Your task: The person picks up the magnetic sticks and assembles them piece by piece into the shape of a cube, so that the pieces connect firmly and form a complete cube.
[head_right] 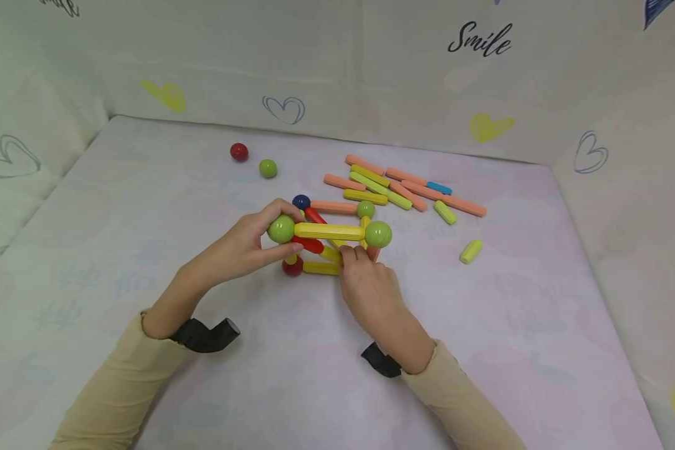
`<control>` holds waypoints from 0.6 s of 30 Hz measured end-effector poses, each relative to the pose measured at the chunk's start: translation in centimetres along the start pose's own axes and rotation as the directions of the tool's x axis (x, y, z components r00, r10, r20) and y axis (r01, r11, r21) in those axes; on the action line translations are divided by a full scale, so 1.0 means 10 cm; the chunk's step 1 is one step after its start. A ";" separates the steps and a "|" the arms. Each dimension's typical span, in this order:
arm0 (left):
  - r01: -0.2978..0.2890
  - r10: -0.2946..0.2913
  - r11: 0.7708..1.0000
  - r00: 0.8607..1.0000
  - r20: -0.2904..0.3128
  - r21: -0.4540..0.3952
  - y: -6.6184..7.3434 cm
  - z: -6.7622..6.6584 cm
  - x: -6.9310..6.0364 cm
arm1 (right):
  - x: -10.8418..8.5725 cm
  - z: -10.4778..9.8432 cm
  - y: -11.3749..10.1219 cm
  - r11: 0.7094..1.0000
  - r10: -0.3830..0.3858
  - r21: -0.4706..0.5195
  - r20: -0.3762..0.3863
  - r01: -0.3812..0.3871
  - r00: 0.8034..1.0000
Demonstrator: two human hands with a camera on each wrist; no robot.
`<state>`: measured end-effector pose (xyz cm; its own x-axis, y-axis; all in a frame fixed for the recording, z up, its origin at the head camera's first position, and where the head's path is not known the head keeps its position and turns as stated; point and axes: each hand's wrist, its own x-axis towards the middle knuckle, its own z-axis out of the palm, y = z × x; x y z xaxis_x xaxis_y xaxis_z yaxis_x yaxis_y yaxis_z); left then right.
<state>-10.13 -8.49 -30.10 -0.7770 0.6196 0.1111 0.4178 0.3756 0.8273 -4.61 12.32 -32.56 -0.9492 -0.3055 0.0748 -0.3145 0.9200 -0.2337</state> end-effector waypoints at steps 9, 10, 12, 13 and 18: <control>0.084 -0.084 0.996 0.995 0.054 0.002 0.00 -0.07 -0.02 | -0.07 -0.41 0.18 0.987 -0.071 0.152 0.194 0.041 0.978; 0.097 -0.098 0.995 0.993 0.060 0.017 0.00 -0.09 -0.02 | -0.08 -0.47 0.22 0.987 -0.078 0.154 0.221 0.044 0.972; 0.133 -0.137 0.990 0.988 0.074 0.051 -0.02 -0.12 -0.03 | -0.09 -0.56 0.33 0.988 -0.069 0.152 0.289 0.026 0.955; 0.157 -0.163 0.985 0.983 0.082 0.074 -0.02 -0.13 -0.03 | -0.09 -0.59 0.38 0.989 -0.053 0.151 0.324 0.003 0.944; 0.301 -0.335 0.929 0.932 0.142 0.218 -0.11 -0.12 -0.04 | -0.01 -0.55 0.65 0.977 -0.001 0.196 0.379 -0.079 0.925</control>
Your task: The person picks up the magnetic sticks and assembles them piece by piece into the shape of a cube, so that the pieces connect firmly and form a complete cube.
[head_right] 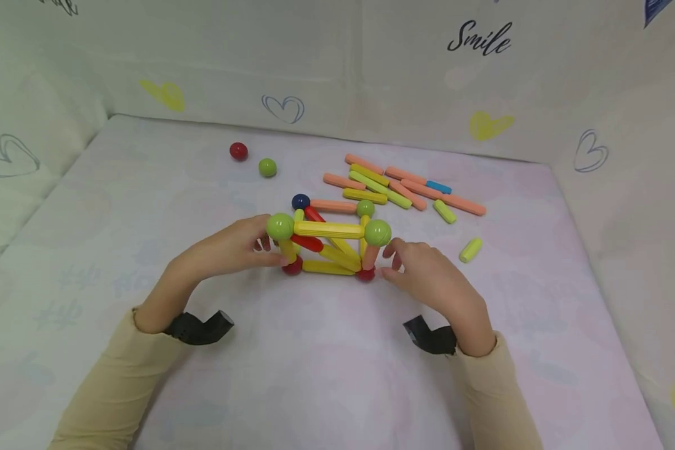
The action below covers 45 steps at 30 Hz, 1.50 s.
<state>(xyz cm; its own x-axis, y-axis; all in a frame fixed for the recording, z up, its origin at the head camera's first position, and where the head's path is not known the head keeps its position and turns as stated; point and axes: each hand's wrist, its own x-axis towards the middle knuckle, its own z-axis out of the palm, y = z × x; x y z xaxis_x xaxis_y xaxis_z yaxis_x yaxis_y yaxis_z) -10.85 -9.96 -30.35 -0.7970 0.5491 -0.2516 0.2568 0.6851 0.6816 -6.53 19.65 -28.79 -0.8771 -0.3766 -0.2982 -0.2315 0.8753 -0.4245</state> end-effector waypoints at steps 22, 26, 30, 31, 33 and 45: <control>0.060 -0.061 0.992 0.998 0.007 0.110 -0.13 0.16 0.17 | 0.34 0.31 0.15 0.960 -0.204 0.201 0.018 0.197 0.979; 0.090 -0.088 0.989 0.996 -0.027 0.115 -0.15 0.14 0.17 | 0.32 0.35 0.06 0.946 -0.247 0.223 0.027 0.235 0.969; 0.140 -0.134 0.985 0.989 -0.067 0.105 -0.18 0.12 0.19 | 0.28 0.43 -0.06 0.956 -0.255 0.155 0.022 0.249 0.967; 0.153 -0.146 0.983 0.986 -0.077 0.097 -0.19 0.12 0.19 | 0.27 0.45 -0.10 0.960 -0.253 0.133 0.020 0.248 0.967; 0.176 -0.167 0.980 0.981 -0.101 0.089 -0.21 0.11 0.20 | 0.26 0.51 -0.17 0.964 -0.254 0.085 0.009 0.252 0.967; 0.222 -0.208 0.972 0.964 -0.166 0.072 -0.26 0.08 0.20 | 0.25 0.65 -0.40 0.964 -0.264 -0.050 -0.069 0.261 0.962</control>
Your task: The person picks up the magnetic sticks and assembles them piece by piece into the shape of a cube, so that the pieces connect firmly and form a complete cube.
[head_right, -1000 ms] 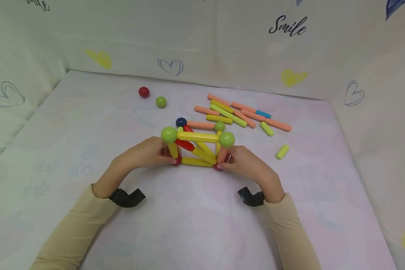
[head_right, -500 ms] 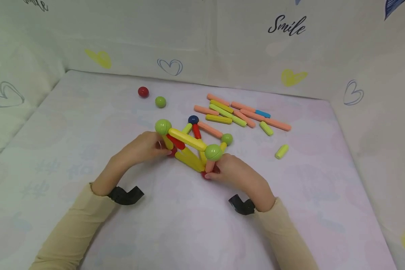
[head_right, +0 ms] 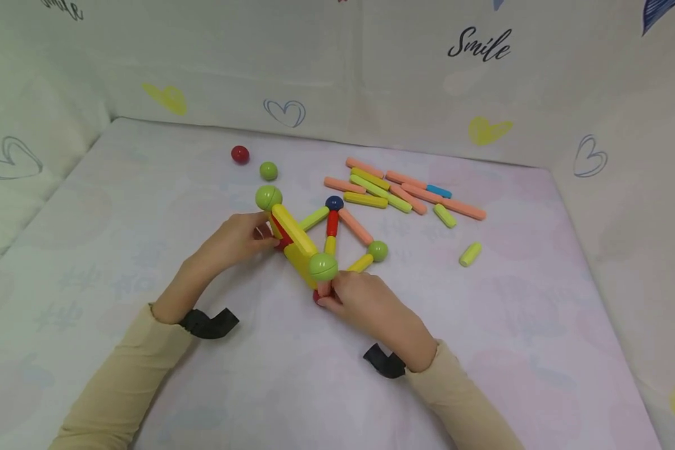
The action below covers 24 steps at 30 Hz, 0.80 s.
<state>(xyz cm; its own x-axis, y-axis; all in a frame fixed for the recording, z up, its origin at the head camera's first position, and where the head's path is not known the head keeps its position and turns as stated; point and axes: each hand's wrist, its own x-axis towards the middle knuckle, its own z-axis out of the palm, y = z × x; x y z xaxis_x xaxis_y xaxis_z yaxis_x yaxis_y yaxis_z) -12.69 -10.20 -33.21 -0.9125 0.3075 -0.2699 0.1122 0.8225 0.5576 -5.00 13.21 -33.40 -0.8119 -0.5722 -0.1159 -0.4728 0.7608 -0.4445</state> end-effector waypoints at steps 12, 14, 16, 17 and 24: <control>-0.261 0.277 0.961 0.910 0.307 -0.093 0.28 -0.25 -0.40 | -0.05 -0.41 0.34 0.988 0.152 -0.004 -0.058 -0.153 0.987; -0.298 0.333 0.943 0.861 0.385 -0.150 0.33 -0.22 -0.42 | -0.05 -0.42 0.42 0.987 0.159 -0.006 -0.078 -0.160 0.984; -0.315 0.362 0.932 0.825 0.434 -0.179 0.37 -0.15 -0.42 | -0.04 -0.41 0.49 0.986 0.166 0.005 -0.076 -0.166 0.983; -0.317 0.367 0.930 0.817 0.444 -0.185 0.38 -0.11 -0.41 | -0.04 -0.39 0.52 0.987 0.163 0.006 -0.070 -0.163 0.984; -0.375 0.401 0.916 0.848 0.347 -0.141 0.45 0.16 -0.34 | 0.02 -0.28 0.65 0.986 0.165 -0.007 -0.054 -0.165 0.985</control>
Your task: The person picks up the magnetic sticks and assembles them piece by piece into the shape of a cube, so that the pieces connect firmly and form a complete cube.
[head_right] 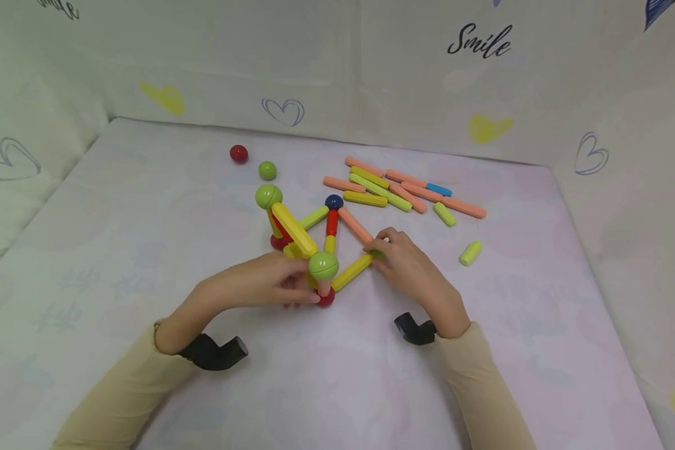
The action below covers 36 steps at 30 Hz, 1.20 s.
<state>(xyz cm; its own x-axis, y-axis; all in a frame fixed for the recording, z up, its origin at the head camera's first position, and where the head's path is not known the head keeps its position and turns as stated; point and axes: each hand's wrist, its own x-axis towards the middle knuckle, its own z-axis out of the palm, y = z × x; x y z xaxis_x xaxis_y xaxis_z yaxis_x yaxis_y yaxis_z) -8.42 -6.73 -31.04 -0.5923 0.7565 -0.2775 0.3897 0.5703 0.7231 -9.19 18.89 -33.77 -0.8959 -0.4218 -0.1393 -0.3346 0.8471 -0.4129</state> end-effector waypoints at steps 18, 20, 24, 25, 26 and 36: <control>0.066 -0.044 0.988 0.987 -0.153 0.142 0.01 0.01 0.03 | -0.05 -0.05 -0.04 0.998 0.068 0.017 0.040 -0.068 0.997; 0.090 -0.070 0.988 0.985 -0.155 0.126 -0.01 -0.01 0.01 | -0.06 -0.05 -0.05 0.997 0.071 0.026 0.068 -0.073 0.995; 0.118 -0.101 0.988 0.982 -0.157 0.103 -0.05 -0.08 -0.03 | -0.06 -0.03 -0.07 0.998 0.052 0.040 0.098 -0.057 0.994; 0.123 -0.106 0.988 0.982 -0.156 0.098 -0.06 -0.10 -0.04 | -0.06 -0.03 -0.08 0.998 0.045 0.041 0.101 -0.049 0.994; 0.129 -0.113 0.987 0.981 -0.156 0.097 -0.06 -0.12 -0.05 | -0.06 -0.03 -0.08 0.998 0.037 0.041 0.104 -0.041 0.994; 0.199 -0.178 0.975 0.968 -0.179 0.104 -0.15 -0.29 -0.16 | -0.05 0.04 -0.19 0.999 -0.021 0.038 0.122 0.016 0.992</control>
<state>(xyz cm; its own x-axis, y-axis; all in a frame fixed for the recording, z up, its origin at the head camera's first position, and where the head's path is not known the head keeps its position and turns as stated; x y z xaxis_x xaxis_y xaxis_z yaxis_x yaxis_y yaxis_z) -10.08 -9.75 -29.84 -0.7688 0.5729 -0.2841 0.3353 0.7394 0.5838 -7.95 17.39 -33.26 -0.8464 -0.4755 -0.2398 -0.3376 0.8273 -0.4490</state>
